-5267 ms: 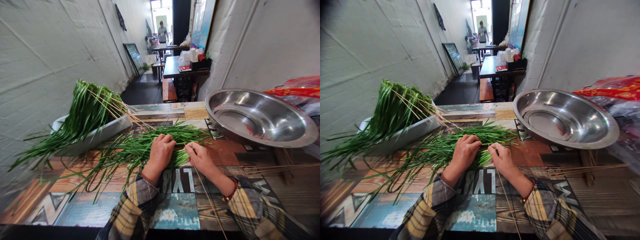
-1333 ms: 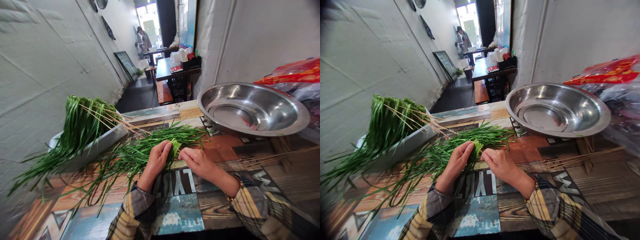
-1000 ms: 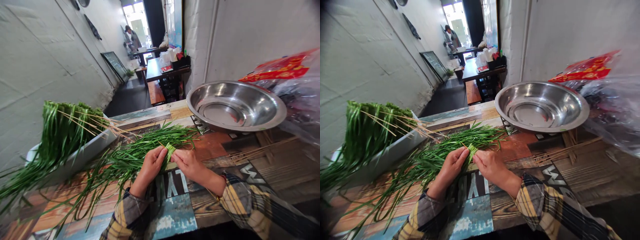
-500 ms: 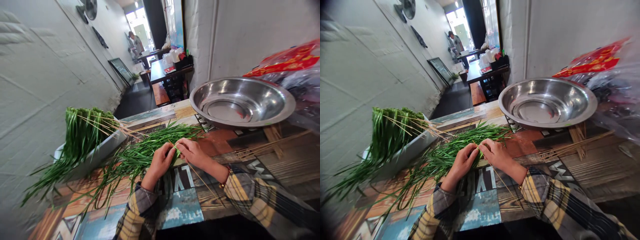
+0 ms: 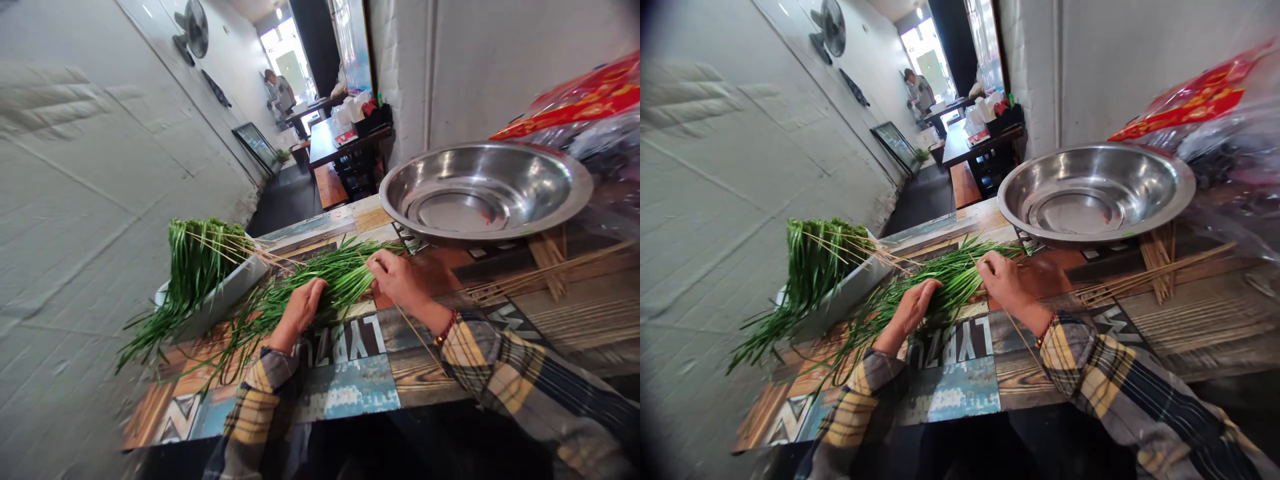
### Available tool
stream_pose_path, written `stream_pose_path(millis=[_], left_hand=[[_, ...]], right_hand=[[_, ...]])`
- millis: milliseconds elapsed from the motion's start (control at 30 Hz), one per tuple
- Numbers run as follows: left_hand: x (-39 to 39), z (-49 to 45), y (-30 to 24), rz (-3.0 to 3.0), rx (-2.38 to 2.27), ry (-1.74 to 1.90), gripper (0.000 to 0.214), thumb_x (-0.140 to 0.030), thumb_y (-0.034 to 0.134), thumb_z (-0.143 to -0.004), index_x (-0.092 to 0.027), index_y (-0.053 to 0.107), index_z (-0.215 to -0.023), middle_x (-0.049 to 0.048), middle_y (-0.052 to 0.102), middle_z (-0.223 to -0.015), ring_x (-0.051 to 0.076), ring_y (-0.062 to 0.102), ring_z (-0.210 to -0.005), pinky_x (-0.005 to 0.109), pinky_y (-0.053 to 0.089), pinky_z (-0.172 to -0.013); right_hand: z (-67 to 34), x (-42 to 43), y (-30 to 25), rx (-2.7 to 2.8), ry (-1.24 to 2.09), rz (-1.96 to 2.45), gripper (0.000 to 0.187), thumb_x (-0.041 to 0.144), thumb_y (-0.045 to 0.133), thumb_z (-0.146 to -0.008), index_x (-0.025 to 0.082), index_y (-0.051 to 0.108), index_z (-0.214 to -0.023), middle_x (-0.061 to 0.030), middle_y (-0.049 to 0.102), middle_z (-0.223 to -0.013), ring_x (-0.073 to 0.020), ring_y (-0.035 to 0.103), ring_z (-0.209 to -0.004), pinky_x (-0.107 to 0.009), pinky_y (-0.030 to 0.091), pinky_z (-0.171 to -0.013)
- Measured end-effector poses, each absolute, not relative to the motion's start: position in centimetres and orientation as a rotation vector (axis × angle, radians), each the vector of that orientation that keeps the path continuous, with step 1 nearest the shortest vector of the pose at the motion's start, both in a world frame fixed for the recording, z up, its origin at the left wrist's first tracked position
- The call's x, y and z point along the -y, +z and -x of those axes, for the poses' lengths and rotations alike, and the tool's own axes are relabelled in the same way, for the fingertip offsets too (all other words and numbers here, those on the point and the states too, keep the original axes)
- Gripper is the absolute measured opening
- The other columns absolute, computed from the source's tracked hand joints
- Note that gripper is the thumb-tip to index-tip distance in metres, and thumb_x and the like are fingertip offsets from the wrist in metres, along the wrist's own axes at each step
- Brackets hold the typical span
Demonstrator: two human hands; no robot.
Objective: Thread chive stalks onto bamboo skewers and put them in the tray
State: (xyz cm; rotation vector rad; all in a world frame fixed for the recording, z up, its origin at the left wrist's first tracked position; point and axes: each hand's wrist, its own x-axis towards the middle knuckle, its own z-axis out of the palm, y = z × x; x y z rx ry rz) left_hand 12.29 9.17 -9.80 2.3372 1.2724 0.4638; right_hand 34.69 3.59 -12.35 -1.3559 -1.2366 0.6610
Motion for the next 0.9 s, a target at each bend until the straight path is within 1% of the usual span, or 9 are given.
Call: stream_pose_path(millis=[200, 267, 367, 500, 567, 633, 767, 833, 900], left_hand=[[-11.9, -7.8, -9.4, -2.204, -1.551, 0.648, 0.048, -0.05, 0.033, -0.089, -0.016, 0.066, -0.085, 0.0056, 0.071, -0.083, 0.021, 0.063, -0.083, 0.031, 0.049, -0.08], [-12.4, -7.1, -8.6, -2.189, -1.606, 0.708, 0.046, -0.049, 0.035, -0.088, -0.015, 0.065, -0.09, 0.0063, 0.071, -0.082, 0.021, 0.064, -0.082, 0.032, 0.049, -0.08], [-12.2, -6.6, -6.2, -2.18, -1.716, 0.886, 0.047, -0.048, 0.037, -0.088, -0.013, 0.061, -0.107, 0.0082, 0.07, -0.089, 0.021, 0.064, -0.083, 0.034, 0.049, -0.08], [-10.1, -8.0, -1.5, -2.259, -1.744, 1.161, 0.045, -0.047, 0.042, -0.088, -0.013, 0.062, -0.11, 0.0094, 0.068, -0.1, 0.021, 0.062, -0.09, 0.035, 0.049, -0.084], [-8.4, -9.8, 0.4, -2.37, -1.616, 1.087, 0.048, -0.049, 0.044, -0.088, -0.013, 0.06, -0.116, 0.0108, 0.065, -0.108, 0.021, 0.062, -0.094, 0.037, 0.049, -0.087], [-6.5, -12.2, 1.4, -2.549, -1.384, 0.887, 0.055, -0.052, 0.047, -0.087, -0.016, 0.051, -0.128, 0.0121, 0.061, -0.119, 0.023, 0.06, -0.103, 0.04, 0.047, -0.093], [-2.9, -17.3, 0.4, -2.884, -1.208, 0.461, 0.087, -0.058, 0.067, -0.072, -0.02, 0.034, -0.143, 0.0154, 0.042, -0.144, 0.032, 0.04, -0.132, 0.049, 0.03, -0.109], [-2.0, -19.0, -0.8, -2.991, -1.253, 0.326, 0.097, -0.051, 0.072, -0.069, -0.019, 0.026, -0.147, 0.0158, 0.036, -0.149, 0.034, 0.034, -0.136, 0.05, 0.023, -0.112], [-1.8, -19.6, -1.8, -3.04, -1.383, 0.245, 0.088, -0.035, 0.068, -0.075, -0.019, 0.022, -0.149, 0.0156, 0.038, -0.148, 0.032, 0.037, -0.134, 0.049, 0.021, -0.112]], right_hand=[[-37.7, -3.9, -11.2, 0.876, 0.758, 1.152, 0.02, 0.038, 0.054, -0.082, 0.018, 0.057, -0.078, 0.0057, 0.051, -0.052, -0.0093, 0.052, -0.041, -0.018, 0.03, -0.036], [-38.0, -4.0, -11.0, 0.776, 0.802, 1.061, 0.019, 0.036, 0.056, -0.079, 0.018, 0.056, -0.076, 0.0063, 0.05, -0.053, -0.0076, 0.05, -0.041, -0.017, 0.03, -0.035], [-37.9, -4.0, -10.8, 0.695, 0.891, 0.937, 0.016, 0.035, 0.057, -0.077, 0.018, 0.056, -0.075, 0.0063, 0.051, -0.058, -0.0059, 0.05, -0.043, -0.016, 0.03, -0.035], [-36.8, -3.6, -10.7, 0.705, 1.03, 0.85, 0.02, 0.038, 0.061, -0.076, 0.019, 0.056, -0.078, 0.0061, 0.053, -0.065, -0.0051, 0.05, -0.045, -0.015, 0.03, -0.035], [-36.2, -3.1, -10.7, 0.734, 1.077, 0.829, 0.024, 0.041, 0.063, -0.075, 0.019, 0.057, -0.079, 0.0059, 0.053, -0.067, -0.0051, 0.05, -0.046, -0.016, 0.031, -0.035], [-35.8, -2.7, -10.6, 0.765, 1.11, 0.812, 0.027, 0.045, 0.064, -0.075, 0.019, 0.056, -0.079, 0.0058, 0.053, -0.068, -0.0053, 0.051, -0.047, -0.016, 0.032, -0.036], [-35.6, -1.9, -10.0, 0.842, 1.149, 0.787, 0.029, 0.048, 0.062, -0.077, 0.02, 0.056, -0.081, 0.0061, 0.053, -0.066, -0.0062, 0.05, -0.049, -0.016, 0.037, -0.04], [-35.7, -1.9, -9.8, 0.855, 1.163, 0.785, 0.03, 0.049, 0.061, -0.078, 0.021, 0.055, -0.083, 0.0052, 0.054, -0.069, -0.007, 0.052, -0.051, -0.017, 0.039, -0.042], [-35.8, -1.9, -9.7, 0.838, 1.183, 0.784, 0.03, 0.05, 0.061, -0.077, 0.021, 0.053, -0.084, 0.0041, 0.056, -0.072, -0.0074, 0.053, -0.054, -0.016, 0.04, -0.043]])
